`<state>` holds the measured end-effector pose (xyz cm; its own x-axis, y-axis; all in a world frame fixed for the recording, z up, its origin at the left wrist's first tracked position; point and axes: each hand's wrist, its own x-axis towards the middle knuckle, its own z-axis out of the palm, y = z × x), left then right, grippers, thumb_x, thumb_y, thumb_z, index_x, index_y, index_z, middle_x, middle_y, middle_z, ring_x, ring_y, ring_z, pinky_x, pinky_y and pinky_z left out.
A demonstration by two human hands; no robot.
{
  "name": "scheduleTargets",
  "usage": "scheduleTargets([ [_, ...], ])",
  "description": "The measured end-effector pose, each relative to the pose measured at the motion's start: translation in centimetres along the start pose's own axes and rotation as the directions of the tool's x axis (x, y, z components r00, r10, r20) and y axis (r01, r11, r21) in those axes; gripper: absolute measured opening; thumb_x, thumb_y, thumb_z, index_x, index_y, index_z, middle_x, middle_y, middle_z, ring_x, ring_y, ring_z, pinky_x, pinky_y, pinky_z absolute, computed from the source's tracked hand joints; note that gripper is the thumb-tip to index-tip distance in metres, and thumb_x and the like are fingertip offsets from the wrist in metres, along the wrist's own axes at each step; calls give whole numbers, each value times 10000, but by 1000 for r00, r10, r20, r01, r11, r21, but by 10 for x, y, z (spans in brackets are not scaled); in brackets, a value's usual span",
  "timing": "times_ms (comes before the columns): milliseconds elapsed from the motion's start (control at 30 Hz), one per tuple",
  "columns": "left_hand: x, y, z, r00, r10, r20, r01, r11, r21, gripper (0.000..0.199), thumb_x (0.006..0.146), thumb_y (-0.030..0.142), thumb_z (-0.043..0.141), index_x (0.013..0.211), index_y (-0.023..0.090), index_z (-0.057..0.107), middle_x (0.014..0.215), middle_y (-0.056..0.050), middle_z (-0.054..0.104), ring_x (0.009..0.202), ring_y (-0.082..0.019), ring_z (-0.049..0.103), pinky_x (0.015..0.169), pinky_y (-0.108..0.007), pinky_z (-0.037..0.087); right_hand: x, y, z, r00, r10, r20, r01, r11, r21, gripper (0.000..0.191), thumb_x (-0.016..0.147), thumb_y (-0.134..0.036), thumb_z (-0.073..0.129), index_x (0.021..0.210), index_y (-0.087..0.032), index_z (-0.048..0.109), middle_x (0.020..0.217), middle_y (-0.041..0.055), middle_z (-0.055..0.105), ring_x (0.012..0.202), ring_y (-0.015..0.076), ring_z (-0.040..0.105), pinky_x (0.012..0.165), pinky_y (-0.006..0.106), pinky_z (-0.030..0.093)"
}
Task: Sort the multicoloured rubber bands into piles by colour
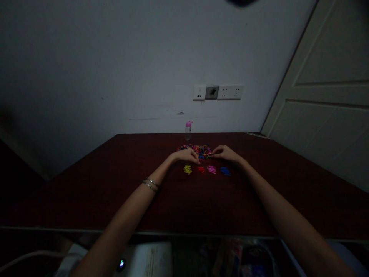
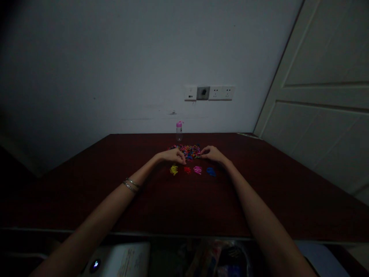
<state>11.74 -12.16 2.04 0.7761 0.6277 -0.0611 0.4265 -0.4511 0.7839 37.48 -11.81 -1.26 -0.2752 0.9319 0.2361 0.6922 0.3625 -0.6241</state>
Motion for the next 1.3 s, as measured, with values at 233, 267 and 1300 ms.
scheduleTargets([
  [233,-9,-31,-13,908,-91,-408,37,990,-140,354,679,451,584,609,105,610,448,39,423,400,-44,313,411,-199,201,5,11,4,999,-36,24,38,998,-51,252,604,-270,677,825,-150,698,860,53,665,781,173,588,704,257,442],
  [267,-10,-38,-14,876,-127,-465,54,985,-167,359,681,456,578,600,106,598,436,44,409,388,-42,302,402,-197,191,5,11,5,999,-33,21,34,997,-70,243,607,-260,675,823,-151,699,856,52,667,776,171,588,700,254,441],
  [1300,-16,-69,-17,784,-215,-582,39,953,-300,369,741,459,503,711,110,620,437,48,400,351,-40,280,375,-187,161,-4,-5,4,992,64,-113,-52,993,108,270,650,-375,621,738,-127,677,604,38,627,527,126,522,481,234,391],
])
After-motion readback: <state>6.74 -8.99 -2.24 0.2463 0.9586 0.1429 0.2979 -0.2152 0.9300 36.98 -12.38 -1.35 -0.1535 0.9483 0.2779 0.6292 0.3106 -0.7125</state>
